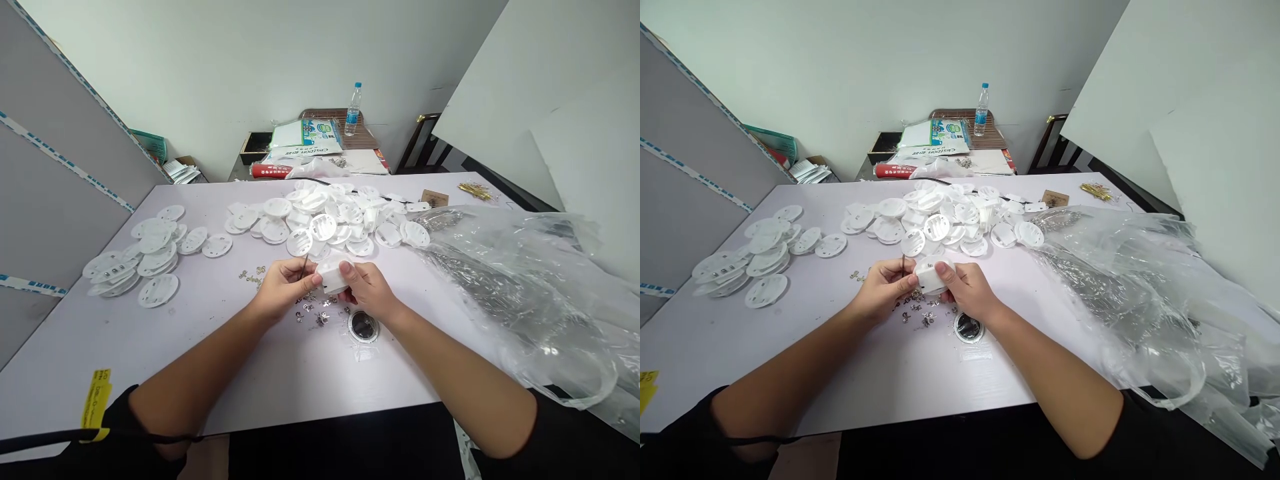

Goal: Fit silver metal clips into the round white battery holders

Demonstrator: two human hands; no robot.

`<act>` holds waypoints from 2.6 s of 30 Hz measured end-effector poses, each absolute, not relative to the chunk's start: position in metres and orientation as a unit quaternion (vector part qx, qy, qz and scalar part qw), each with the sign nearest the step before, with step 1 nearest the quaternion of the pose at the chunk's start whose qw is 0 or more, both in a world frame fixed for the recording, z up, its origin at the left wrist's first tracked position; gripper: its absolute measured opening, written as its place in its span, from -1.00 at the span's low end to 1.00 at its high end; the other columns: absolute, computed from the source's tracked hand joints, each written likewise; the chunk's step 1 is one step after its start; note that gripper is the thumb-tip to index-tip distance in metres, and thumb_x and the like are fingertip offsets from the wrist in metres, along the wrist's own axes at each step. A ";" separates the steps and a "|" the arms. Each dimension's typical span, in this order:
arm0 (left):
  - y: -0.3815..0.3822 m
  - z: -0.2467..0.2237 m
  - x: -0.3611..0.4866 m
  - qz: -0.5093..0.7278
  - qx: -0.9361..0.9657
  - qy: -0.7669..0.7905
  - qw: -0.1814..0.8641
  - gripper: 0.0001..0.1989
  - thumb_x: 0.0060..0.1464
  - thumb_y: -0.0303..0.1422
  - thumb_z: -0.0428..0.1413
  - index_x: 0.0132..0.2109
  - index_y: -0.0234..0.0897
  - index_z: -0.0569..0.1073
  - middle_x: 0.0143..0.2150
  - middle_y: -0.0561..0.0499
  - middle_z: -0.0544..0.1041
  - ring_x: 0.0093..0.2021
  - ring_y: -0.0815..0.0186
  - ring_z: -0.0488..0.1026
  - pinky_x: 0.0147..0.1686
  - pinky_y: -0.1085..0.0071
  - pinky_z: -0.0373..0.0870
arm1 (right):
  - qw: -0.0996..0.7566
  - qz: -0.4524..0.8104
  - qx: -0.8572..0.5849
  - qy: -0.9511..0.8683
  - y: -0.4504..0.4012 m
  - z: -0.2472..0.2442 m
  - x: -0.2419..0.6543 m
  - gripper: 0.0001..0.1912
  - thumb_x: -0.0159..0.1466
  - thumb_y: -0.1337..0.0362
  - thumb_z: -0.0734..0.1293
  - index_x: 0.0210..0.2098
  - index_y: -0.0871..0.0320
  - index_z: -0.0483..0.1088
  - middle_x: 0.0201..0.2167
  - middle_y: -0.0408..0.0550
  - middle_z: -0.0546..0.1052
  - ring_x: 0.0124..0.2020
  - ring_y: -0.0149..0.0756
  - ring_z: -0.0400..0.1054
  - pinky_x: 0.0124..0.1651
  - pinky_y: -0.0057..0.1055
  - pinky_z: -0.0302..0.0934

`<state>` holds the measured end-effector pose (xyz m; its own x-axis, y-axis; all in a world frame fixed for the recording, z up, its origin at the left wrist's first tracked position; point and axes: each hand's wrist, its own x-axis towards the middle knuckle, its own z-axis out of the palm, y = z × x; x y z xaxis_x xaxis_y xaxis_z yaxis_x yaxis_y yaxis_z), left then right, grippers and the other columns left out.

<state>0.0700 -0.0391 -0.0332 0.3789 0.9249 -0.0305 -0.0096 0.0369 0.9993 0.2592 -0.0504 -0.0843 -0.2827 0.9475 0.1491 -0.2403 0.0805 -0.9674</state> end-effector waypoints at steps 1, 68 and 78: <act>-0.039 -0.034 0.070 0.394 0.576 0.399 0.595 -0.68 -0.09 -0.17 0.43 -0.33 -0.31 0.58 -0.55 0.12 0.39 -0.55 0.55 0.25 -0.51 0.58 0.23 | 0.500 0.591 -0.330 -0.540 -0.051 -0.085 0.259 -0.34 0.30 -0.30 0.24 -0.47 0.23 0.38 -0.63 -0.11 0.36 -0.63 -0.46 0.21 -0.59 -0.48 0.05; -0.016 -0.034 0.089 0.226 0.877 0.412 0.105 -0.85 0.23 -0.31 0.14 -0.08 -0.19 0.53 -0.18 0.03 0.53 -0.26 0.43 0.44 -0.29 0.49 0.31 | 0.528 0.403 -0.427 -0.613 -0.025 -0.097 0.281 -0.64 0.38 -0.03 0.27 -0.32 0.14 0.36 -0.54 -0.14 0.46 -0.54 -0.36 0.34 -0.41 -0.39 0.22; -0.014 -0.040 0.102 0.044 0.823 0.566 0.009 -0.81 0.22 -0.16 0.12 -0.24 -0.16 0.51 -0.18 0.08 0.51 -0.45 0.42 0.30 -0.48 0.41 0.00 | 0.507 0.340 -0.522 -0.596 -0.017 -0.096 0.290 -0.78 0.35 0.10 0.28 -0.33 0.11 0.33 -0.64 -0.23 0.37 -0.61 -0.38 0.27 -0.44 -0.40 0.09</act>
<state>0.1024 -0.0139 -0.0404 0.3553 0.9327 0.0620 0.9312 -0.3589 0.0638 0.2897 -0.0166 -0.0961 0.0589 0.9667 0.2489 0.2767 0.2237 -0.9345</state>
